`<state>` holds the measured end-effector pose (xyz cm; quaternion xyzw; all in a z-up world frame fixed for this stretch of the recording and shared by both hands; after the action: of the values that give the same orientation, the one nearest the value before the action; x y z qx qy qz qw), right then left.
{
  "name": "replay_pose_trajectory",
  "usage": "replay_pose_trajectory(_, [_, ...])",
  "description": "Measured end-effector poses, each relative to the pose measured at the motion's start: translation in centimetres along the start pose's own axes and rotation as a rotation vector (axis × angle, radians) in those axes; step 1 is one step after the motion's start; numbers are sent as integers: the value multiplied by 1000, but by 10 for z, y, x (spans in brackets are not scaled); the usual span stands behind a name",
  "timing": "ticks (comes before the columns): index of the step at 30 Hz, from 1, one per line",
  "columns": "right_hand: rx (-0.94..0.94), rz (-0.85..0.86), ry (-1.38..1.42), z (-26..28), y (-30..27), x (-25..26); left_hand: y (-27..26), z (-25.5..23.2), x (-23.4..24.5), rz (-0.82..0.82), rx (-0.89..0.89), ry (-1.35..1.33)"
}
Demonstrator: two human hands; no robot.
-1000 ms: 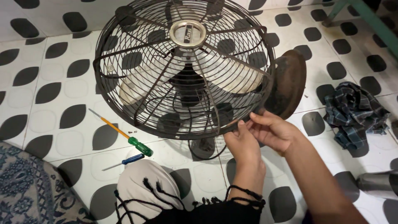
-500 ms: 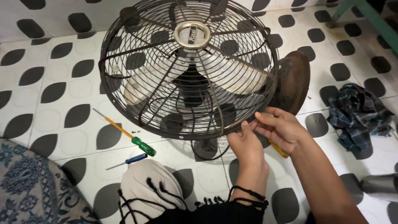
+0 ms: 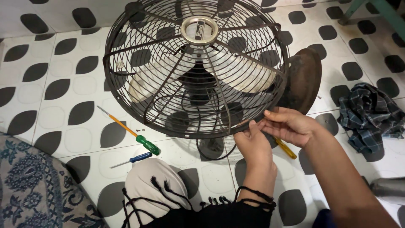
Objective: The person uses a yellow screwdriver to tighten screws on the front grille of a standing electric fan. They work on multiple fasteners around the grille edge, repositioning the fan as needed to access different points.
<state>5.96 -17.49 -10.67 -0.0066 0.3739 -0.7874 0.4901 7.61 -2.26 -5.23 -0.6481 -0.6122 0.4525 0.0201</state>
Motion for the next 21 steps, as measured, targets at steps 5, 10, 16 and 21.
replay_pose_trajectory(5, [-22, 88, -70, 9, -1, -14, 5, 8, -2, 10, 25, -50])
replay_pose_trajectory(10, [-24, -146, -205, 17, -5, 6, 4, 16, -2, -2, 26, -79])
replay_pose_trajectory(16, [26, -140, -159, 15, -12, 2, 4, 17, -2, -18, -45, -75])
replay_pose_trajectory(21, [56, 22, 132, 5, -24, 0, 7, 15, -6, 12, -118, -64])
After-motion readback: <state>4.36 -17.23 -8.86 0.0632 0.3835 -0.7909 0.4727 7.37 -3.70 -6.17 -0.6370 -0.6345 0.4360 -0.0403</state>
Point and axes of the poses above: each hand's wrist, its own y-axis towards the middle knuckle, its own x-axis out of the back of the hand, z = x × y, the point moved 10 cm from there along y, towards the middle knuckle, and after that the axes turned 2 degrees about -z, right-handed, at the moved point
